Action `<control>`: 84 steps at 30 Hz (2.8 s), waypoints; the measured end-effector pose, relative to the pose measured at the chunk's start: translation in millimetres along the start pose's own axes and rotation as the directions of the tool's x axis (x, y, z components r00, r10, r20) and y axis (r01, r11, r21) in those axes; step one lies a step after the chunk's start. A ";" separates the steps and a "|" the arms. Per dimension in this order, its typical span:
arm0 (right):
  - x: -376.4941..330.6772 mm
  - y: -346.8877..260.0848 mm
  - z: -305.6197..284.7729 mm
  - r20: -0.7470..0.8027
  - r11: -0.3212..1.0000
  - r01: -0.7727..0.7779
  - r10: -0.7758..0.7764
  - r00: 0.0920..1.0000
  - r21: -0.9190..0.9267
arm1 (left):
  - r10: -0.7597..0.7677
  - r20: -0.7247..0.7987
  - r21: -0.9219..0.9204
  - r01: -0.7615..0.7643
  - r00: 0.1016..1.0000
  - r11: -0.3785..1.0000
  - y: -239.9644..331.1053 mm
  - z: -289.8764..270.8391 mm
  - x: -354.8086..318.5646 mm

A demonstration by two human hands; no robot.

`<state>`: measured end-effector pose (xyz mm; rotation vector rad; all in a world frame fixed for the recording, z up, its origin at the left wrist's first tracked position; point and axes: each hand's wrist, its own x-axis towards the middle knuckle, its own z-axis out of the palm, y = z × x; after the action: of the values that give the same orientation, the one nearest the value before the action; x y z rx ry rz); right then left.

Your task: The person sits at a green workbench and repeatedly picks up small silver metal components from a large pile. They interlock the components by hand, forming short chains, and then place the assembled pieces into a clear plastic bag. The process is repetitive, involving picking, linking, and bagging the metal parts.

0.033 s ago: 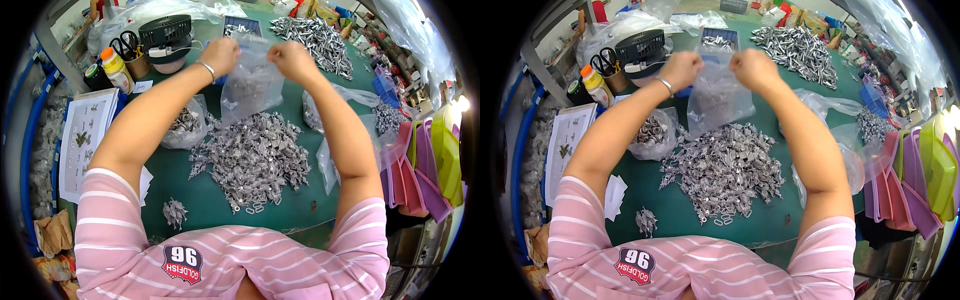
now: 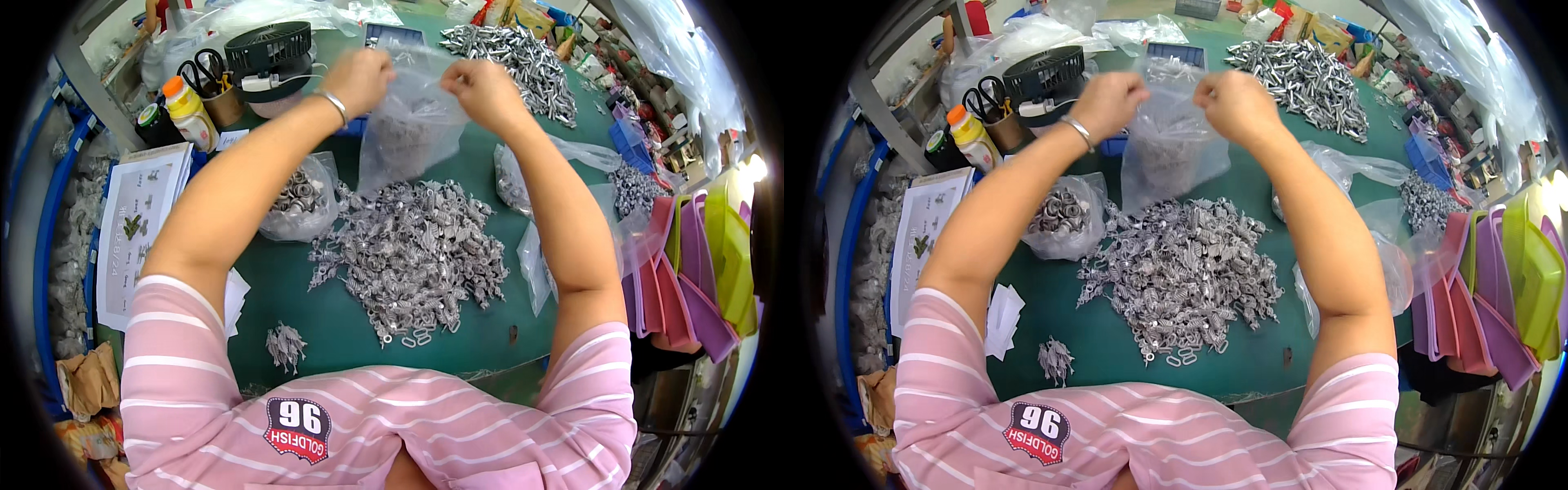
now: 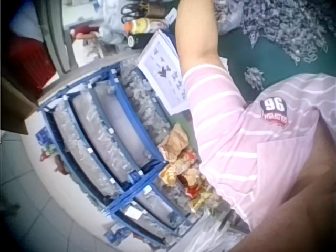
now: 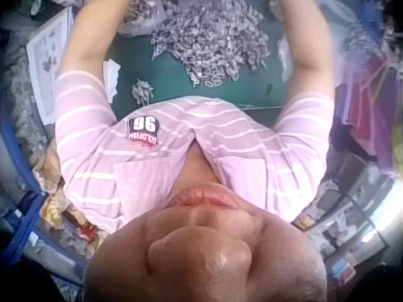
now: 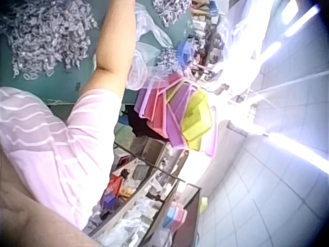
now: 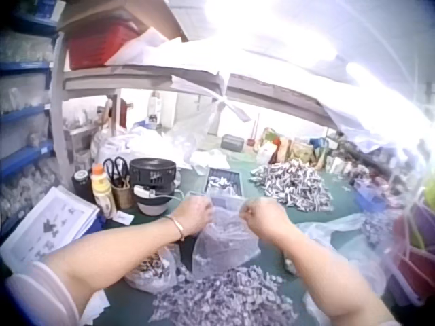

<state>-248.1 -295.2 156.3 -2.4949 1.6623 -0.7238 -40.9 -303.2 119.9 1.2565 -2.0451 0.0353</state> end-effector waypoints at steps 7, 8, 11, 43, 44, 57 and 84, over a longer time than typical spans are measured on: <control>-13.5 -7.7 24.1 -0.157 0.931 0.256 -0.302 0.940 -0.259 | 0.127 -0.013 0.367 -0.114 0.992 0.923 -3.0 5.5 -2.0; -13.0 -12.0 22.6 -0.303 0.912 0.295 -0.378 0.875 -0.285 | 0.227 -0.153 0.386 -0.153 0.962 0.910 -7.1 2.2 2.1; -12.5 -8.2 26.4 -0.400 0.924 0.330 -0.382 0.833 -0.195 | 0.297 -0.303 0.328 -0.193 0.906 0.925 -12.7 0.6 -1.6; -68.3 -57.5 13.5 -0.447 0.903 0.391 -0.280 0.850 0.177 | -0.778 -0.141 -0.902 0.245 0.613 0.356 -2.3 -73.0 -91.9; -70.2 -65.9 9.1 -0.493 0.848 0.450 -0.276 0.825 0.279 | -0.754 -0.078 -0.904 0.272 0.652 0.329 -2.3 -74.3 -100.4; -189.4 -146.8 41.6 -0.336 0.649 0.469 -0.328 0.883 0.600 | -0.627 -0.375 -0.472 0.441 0.683 0.763 13.8 -102.0 -245.7; -204.9 -173.1 74.0 -0.308 0.555 0.211 0.087 0.947 0.805 | -0.257 -0.307 -0.005 0.269 0.916 0.963 119.1 -97.7 -286.2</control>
<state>-132.6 -56.8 70.9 -1.7685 0.8774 -1.5466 -4.6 14.8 62.9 1.4435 -1.6070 0.1343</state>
